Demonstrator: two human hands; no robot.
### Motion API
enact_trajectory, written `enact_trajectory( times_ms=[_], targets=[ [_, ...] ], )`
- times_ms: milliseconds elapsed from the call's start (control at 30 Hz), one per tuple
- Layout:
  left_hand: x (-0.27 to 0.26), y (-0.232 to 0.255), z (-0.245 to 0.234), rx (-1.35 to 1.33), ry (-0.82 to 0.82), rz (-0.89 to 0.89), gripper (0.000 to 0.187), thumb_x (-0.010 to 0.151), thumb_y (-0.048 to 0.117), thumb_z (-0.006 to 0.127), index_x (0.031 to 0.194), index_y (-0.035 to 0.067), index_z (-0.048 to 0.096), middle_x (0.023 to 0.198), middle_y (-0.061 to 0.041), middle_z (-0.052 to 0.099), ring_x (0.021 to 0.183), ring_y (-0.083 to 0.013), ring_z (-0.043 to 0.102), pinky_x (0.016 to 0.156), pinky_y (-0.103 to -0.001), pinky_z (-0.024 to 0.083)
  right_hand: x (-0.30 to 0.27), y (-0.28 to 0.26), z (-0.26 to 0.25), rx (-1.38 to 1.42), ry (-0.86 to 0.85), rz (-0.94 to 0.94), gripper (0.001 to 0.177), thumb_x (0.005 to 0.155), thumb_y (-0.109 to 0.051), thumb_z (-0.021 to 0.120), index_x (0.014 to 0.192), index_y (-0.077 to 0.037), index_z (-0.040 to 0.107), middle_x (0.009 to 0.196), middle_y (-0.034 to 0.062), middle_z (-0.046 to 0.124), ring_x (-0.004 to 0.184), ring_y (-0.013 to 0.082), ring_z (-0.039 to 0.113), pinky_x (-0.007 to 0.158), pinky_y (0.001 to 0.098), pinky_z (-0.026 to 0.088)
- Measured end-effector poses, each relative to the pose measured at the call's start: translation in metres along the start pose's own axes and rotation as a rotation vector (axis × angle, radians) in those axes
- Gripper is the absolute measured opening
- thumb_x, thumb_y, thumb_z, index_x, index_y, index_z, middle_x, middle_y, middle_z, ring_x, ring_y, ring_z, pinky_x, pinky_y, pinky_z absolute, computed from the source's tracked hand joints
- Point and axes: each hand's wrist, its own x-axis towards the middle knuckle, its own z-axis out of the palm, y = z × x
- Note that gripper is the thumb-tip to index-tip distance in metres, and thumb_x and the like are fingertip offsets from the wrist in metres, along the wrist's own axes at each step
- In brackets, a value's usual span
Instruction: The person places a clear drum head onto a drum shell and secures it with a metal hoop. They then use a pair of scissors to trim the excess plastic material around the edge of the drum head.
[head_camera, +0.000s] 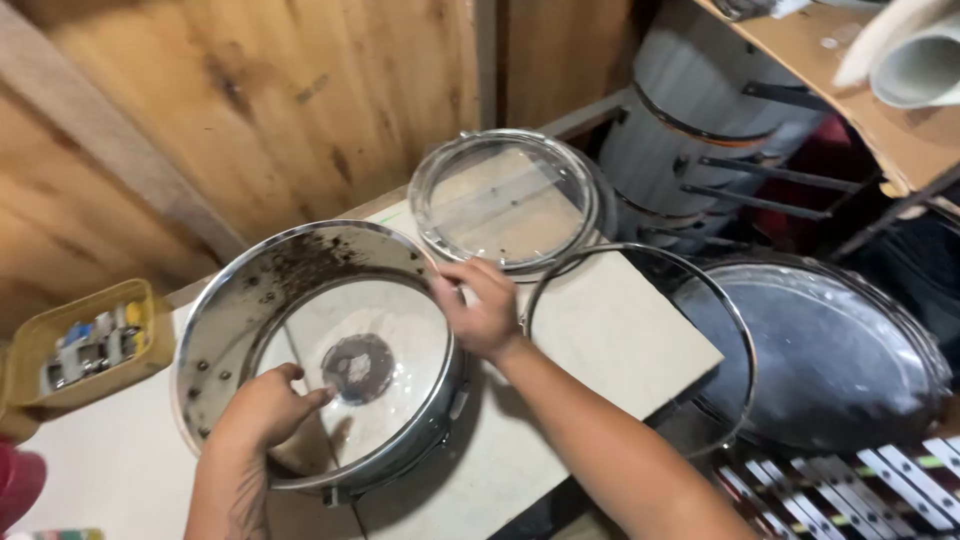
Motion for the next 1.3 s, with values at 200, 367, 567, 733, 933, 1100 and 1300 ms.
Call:
enact_trajectory(
  times_ms=[200,367,567,733,933,1100,1300],
  targets=[
    [0.001,0.003,-0.002,0.03,-0.033,-0.021,0.07,0.087,0.058,0.067,0.144,0.018,0.057,0.135,-0.013,0.071,0.127,-0.0323,0.066,0.104,-0.041,0.05,-0.15,0.095,-0.139,-0.239,0.055,0.644,0.019,0.091,-0.01,0.074,0.11,-0.01,0.075,0.104,0.0045,0.071,0.085,0.0153,0.068,0.074,0.0256,0.06],
    [-0.023,0.019,-0.016,-0.008,-0.067,-0.029,0.066,0.094,0.051,0.066,0.148,0.016,0.052,0.14,-0.014,0.068,0.131,-0.0311,0.063,0.11,-0.043,0.049,-0.197,0.136,-0.308,-0.699,0.287,0.638,0.02,0.098,-0.007,0.074,0.117,-0.012,0.073,0.107,0.0052,0.07,0.085,0.0186,0.063,0.079,0.0318,0.05],
    [-0.057,0.034,-0.029,-0.226,0.265,0.054,0.048,0.099,0.036,0.063,0.142,0.016,0.056,0.132,-0.012,0.068,0.112,-0.0296,0.068,0.101,-0.047,0.055,-0.197,0.123,-0.393,-0.792,0.454,0.989,0.057,0.091,-0.023,0.076,0.142,-0.008,0.056,0.115,0.0147,0.062,0.086,0.0228,0.051,0.071,0.0367,0.037],
    [-0.015,-0.03,0.015,-0.044,1.479,0.629,0.025,0.104,0.001,0.067,0.128,-0.007,0.068,0.103,-0.016,0.068,0.091,-0.0274,0.064,0.074,-0.037,0.057,-0.209,0.107,-0.394,-0.414,0.419,1.515,0.064,0.094,-0.033,0.067,0.151,-0.013,0.047,0.146,0.0142,0.053,0.127,0.0286,0.052,0.089,0.0443,0.044],
    [-0.052,-0.013,0.026,-0.164,1.344,0.615,0.023,0.103,0.007,0.068,0.119,-0.009,0.073,0.113,-0.023,0.075,0.106,-0.034,0.072,0.099,-0.046,0.059,-0.187,0.068,-0.374,-0.843,0.107,1.116,0.062,0.091,-0.033,0.075,0.146,-0.008,0.059,0.136,0.0221,0.052,0.107,0.0345,0.063,0.099,0.046,0.044],
    [-0.089,0.033,0.009,-0.251,0.665,0.286,0.047,0.097,0.044,0.056,0.129,0.011,0.066,0.128,-0.009,0.069,0.123,-0.0258,0.059,0.107,-0.05,0.043,-0.164,0.053,-0.343,-0.662,0.043,1.056,0.031,0.101,-0.029,0.074,0.129,-0.016,0.074,0.099,0.0047,0.073,0.087,0.016,0.066,0.082,0.0311,0.05],
    [-0.1,0.064,0.005,-0.219,0.165,0.111,0.044,0.1,0.033,0.061,0.141,0.017,0.057,0.131,-0.007,0.067,0.114,-0.0235,0.069,0.104,-0.042,0.059,-0.146,0.018,-0.262,-0.474,-0.203,0.864,0.023,0.095,-0.02,0.07,0.113,-0.01,0.078,0.111,0.0032,0.078,0.099,0.016,0.071,0.092,0.0289,0.055]
  ],
)
